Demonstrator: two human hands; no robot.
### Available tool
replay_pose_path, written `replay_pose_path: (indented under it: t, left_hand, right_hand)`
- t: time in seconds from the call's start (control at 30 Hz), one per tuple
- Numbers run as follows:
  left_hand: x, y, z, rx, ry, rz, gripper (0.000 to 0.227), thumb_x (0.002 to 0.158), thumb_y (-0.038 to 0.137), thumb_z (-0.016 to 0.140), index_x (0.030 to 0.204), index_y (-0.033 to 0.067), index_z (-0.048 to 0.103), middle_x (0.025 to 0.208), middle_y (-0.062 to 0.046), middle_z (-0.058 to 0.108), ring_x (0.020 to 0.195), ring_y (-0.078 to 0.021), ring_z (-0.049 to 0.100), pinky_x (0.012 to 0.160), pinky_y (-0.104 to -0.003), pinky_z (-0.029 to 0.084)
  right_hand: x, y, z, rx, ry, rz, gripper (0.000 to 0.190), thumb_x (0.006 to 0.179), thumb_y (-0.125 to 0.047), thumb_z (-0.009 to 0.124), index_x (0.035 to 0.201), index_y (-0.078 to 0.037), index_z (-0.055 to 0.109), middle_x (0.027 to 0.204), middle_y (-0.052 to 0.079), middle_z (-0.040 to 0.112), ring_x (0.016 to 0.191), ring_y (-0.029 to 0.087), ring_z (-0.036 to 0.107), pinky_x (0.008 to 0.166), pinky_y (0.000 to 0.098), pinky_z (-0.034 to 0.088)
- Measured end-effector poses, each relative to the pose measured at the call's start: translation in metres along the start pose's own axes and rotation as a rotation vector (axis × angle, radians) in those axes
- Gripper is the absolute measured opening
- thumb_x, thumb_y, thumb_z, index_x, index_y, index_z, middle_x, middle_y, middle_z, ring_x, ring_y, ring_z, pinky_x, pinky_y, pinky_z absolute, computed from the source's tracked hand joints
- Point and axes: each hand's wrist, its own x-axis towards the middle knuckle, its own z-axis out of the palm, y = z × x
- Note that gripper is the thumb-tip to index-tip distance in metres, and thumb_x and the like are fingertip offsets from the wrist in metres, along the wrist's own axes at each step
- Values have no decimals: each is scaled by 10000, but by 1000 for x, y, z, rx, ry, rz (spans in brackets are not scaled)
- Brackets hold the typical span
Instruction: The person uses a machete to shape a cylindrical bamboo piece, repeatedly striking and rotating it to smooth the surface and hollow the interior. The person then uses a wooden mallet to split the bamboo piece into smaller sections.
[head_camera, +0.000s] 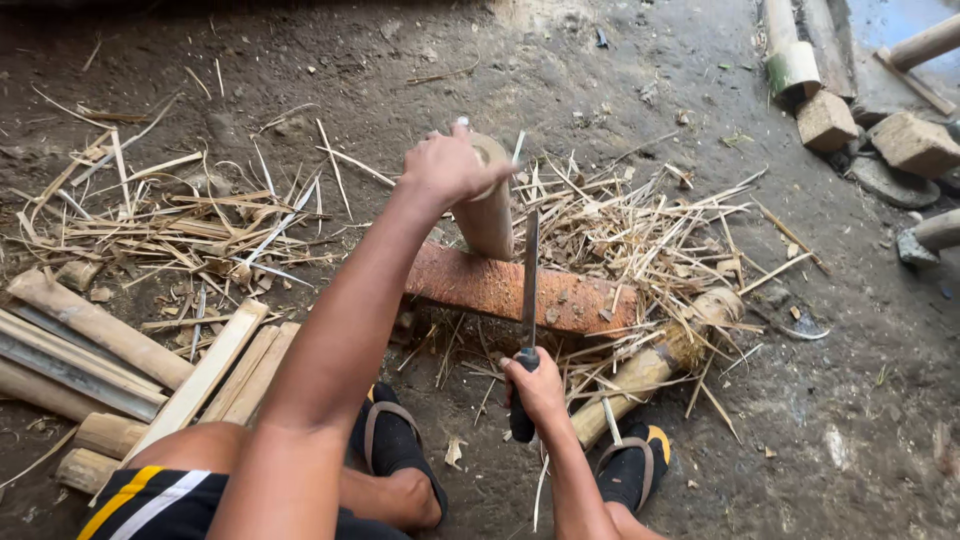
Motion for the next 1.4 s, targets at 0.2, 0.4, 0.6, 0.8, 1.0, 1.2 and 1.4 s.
replay_pose_path:
  t: [0.2, 0.4, 0.6, 0.8, 1.0, 1.2, 1.4]
  left_hand:
    - [-24, 28, 26, -104, 5, 20, 1117, 751, 922, 521, 1437, 49, 405, 1296, -203, 466, 942, -220, 663, 627, -262, 580]
    - [-7, 35, 24, -264, 38, -135, 935, 850, 838, 459, 1387, 73, 431, 1296, -185, 453, 1019, -315, 632, 689, -347, 603]
    - [-6, 2, 40, -584, 70, -239, 747, 957, 736, 358, 1225, 78, 588, 1141, -108, 609, 1024, -265, 659, 828, -440, 560]
    - [-17, -23, 53, -728, 179, -262, 670, 1002, 663, 384, 1063, 81, 710, 1055, -145, 709, 1053, -313, 690, 892, -465, 517]
    - [-26, -27, 72, -864, 260, -93, 522, 871, 525, 592, 1166, 108, 700, 1142, -139, 725, 1088, -323, 707, 916, -462, 562]
    - [-17, -14, 88, -812, 387, -112, 708, 906, 577, 604, 1413, 84, 568, 1362, -190, 592, 1272, -344, 579, 1053, -460, 476]
    - [-32, -7, 98, -750, 437, 66, 1289, 731, 762, 742, 1598, 34, 126, 1588, -253, 224, 1441, -403, 333, 1096, -525, 418]
  right_hand:
    - [-4, 9, 1, 14, 19, -2, 258, 844, -147, 742, 901, -39, 515, 666, 54, 573, 493, 174, 572, 444, 348, 512]
    - [-14, 3, -11, -10, 43, -30, 268, 856, -173, 754, 912, -31, 533, 687, 51, 583, 517, 155, 589, 463, 330, 520]
    - [-24, 1, -15, 28, 48, -16, 259, 852, -169, 746, 930, -49, 530, 709, 44, 589, 532, 152, 597, 470, 330, 531]
    - [-28, 1, -18, 43, 39, -45, 262, 856, -169, 749, 937, -37, 538, 718, 46, 592, 534, 151, 598, 463, 332, 529]
    - [-31, 5, -30, 56, 55, -53, 257, 854, -154, 750, 936, -33, 538, 715, 64, 598, 529, 159, 600, 454, 343, 524]
    - [-31, 10, -36, 72, 73, -69, 248, 853, -146, 748, 916, -28, 540, 722, 58, 606, 526, 155, 602, 446, 343, 529]
    - [-30, 9, -36, 43, 72, -87, 254, 860, -165, 748, 916, -29, 541, 720, 64, 605, 519, 156, 599, 453, 344, 528]
